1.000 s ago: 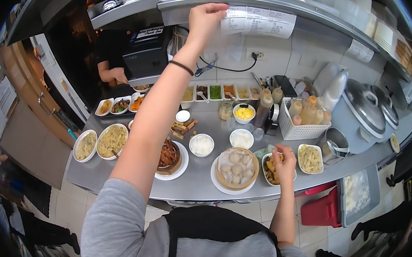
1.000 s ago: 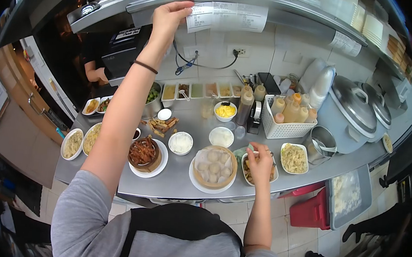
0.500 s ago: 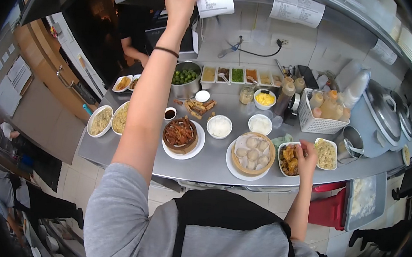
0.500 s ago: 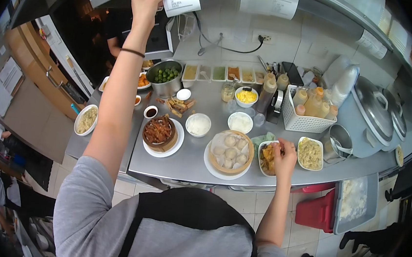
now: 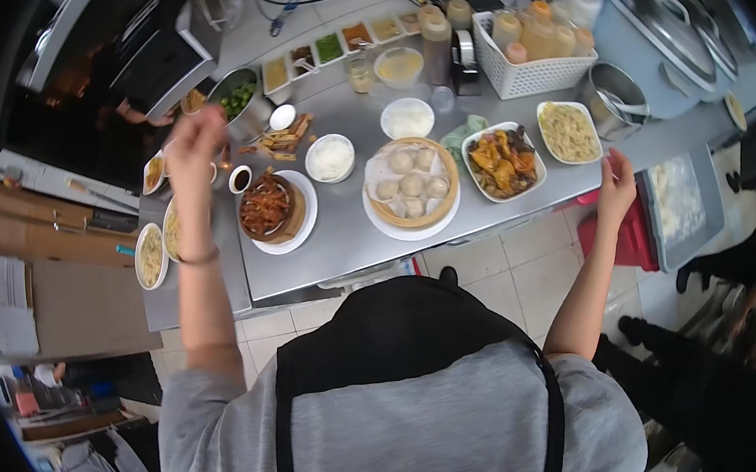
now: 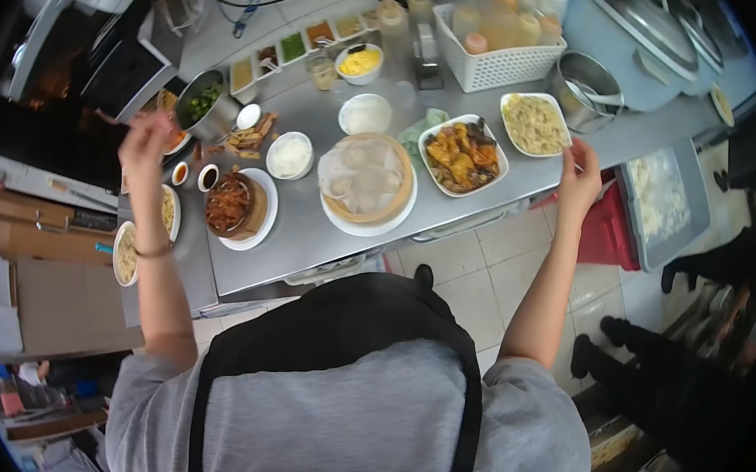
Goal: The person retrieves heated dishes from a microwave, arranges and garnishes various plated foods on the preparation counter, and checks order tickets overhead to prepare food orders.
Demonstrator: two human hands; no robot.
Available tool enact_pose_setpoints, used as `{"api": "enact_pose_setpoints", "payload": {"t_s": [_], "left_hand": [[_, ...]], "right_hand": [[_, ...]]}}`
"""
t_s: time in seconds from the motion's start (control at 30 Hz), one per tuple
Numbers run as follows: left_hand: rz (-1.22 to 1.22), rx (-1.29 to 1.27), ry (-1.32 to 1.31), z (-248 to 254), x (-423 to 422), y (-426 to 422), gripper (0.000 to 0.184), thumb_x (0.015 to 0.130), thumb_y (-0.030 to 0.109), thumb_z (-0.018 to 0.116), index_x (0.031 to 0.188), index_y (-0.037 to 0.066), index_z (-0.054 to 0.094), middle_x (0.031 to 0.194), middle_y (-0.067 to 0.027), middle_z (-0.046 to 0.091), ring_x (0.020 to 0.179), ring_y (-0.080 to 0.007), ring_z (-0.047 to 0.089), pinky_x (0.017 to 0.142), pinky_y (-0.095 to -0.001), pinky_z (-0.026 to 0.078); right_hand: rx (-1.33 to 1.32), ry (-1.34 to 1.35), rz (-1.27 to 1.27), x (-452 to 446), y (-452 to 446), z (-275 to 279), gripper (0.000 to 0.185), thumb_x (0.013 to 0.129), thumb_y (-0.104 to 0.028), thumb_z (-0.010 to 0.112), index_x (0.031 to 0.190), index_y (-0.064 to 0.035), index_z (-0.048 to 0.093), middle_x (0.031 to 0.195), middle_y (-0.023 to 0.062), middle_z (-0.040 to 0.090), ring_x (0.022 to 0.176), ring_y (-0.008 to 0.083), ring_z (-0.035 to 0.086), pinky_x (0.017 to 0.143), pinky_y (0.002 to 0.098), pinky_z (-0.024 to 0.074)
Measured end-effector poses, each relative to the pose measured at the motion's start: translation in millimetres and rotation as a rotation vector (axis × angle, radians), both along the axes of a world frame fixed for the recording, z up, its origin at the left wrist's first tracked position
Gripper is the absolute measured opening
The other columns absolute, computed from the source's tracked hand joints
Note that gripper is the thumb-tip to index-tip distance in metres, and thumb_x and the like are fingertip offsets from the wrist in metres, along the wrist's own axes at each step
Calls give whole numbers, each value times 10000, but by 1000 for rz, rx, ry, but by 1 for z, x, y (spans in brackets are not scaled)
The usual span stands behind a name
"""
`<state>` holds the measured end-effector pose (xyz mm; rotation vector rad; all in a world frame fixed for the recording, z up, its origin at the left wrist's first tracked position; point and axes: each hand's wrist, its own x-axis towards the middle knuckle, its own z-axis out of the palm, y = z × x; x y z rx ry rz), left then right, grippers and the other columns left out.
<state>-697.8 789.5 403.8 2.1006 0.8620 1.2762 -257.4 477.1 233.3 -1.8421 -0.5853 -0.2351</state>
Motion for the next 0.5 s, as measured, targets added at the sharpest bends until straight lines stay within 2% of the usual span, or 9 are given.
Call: {"api": "enact_pose_setpoints", "payload": {"t_s": [0.03, 0.1, 0.23, 0.27, 0.33, 0.37, 0.43, 0.47, 0.5], "left_hand": [[12, -244, 13, -27, 5, -18, 123, 814, 123, 586, 886, 29, 620, 714, 1, 577, 631, -52, 493, 571, -191, 401], [-68, -510, 165, -75, 10, -48, 112, 800, 93, 586, 894, 49, 628, 716, 1, 585, 636, -56, 514, 582, -189, 415], [-267, -678, 467, -153, 21, -97, 160, 763, 120, 625, 906, 49, 635, 782, -33, 626, 614, -98, 533, 566, -228, 433], [-305, -670, 536, -163, 23, -110, 177, 760, 136, 629, 915, 50, 634, 795, -41, 632, 617, -108, 542, 566, -237, 437], [-351, -740, 693, -186, 16, -124, 224, 767, 204, 622, 932, 52, 634, 826, -64, 644, 655, -129, 574, 600, -255, 457], [-391, -779, 764, -203, 8, -127, 236, 763, 225, 625, 932, 61, 638, 843, -78, 647, 678, -141, 586, 636, -271, 469], [-444, -707, 807, -229, -11, -132, 291, 754, 319, 616, 909, 75, 647, 856, -112, 643, 745, -209, 610, 693, -312, 473], [-418, -669, 894, -241, -20, -135, 285, 751, 310, 627, 907, 73, 646, 829, -104, 644, 714, -202, 603, 673, -308, 474], [-397, -645, 985, -250, -31, -138, 280, 748, 302, 638, 905, 70, 646, 802, -97, 645, 682, -195, 597, 654, -303, 475]], "right_hand": [[-8, 19, -122, 14, -13, -24, 172, 780, -84, 592, 940, -23, 600, 844, 101, 622, 739, 170, 588, 685, 281, 453], [-128, 127, -227, 39, -41, -89, 119, 784, -90, 572, 878, -28, 610, 773, 121, 622, 696, 186, 590, 670, 287, 453], [-511, 279, -287, 22, -65, -202, 144, 771, -59, 493, 796, -61, 634, 761, 136, 626, 741, 251, 610, 663, 341, 450], [-606, 328, -223, 9, -68, -225, 152, 784, -114, 491, 797, -91, 641, 806, 153, 623, 770, 297, 605, 660, 367, 445], [-827, 255, -100, -18, -73, -297, 233, 821, -238, 515, 750, -39, 612, 722, 165, 606, 678, 298, 593, 591, 389, 436], [-782, 248, -14, -38, -70, -313, 302, 816, -294, 538, 720, -13, 594, 677, 175, 593, 631, 302, 579, 559, 394, 430], [-635, 229, 163, -74, -57, -363, 215, 751, -221, 593, 689, -15, 585, 625, 145, 589, 579, 271, 574, 553, 370, 448], [-604, 294, 242, -94, -48, -360, 94, 704, -105, 576, 661, -22, 582, 596, 122, 585, 541, 237, 566, 532, 349, 450], [-579, 254, 216, -112, -37, -358, 84, 660, -10, 528, 600, -43, 576, 552, 102, 575, 509, 212, 554, 501, 328, 441]]}}
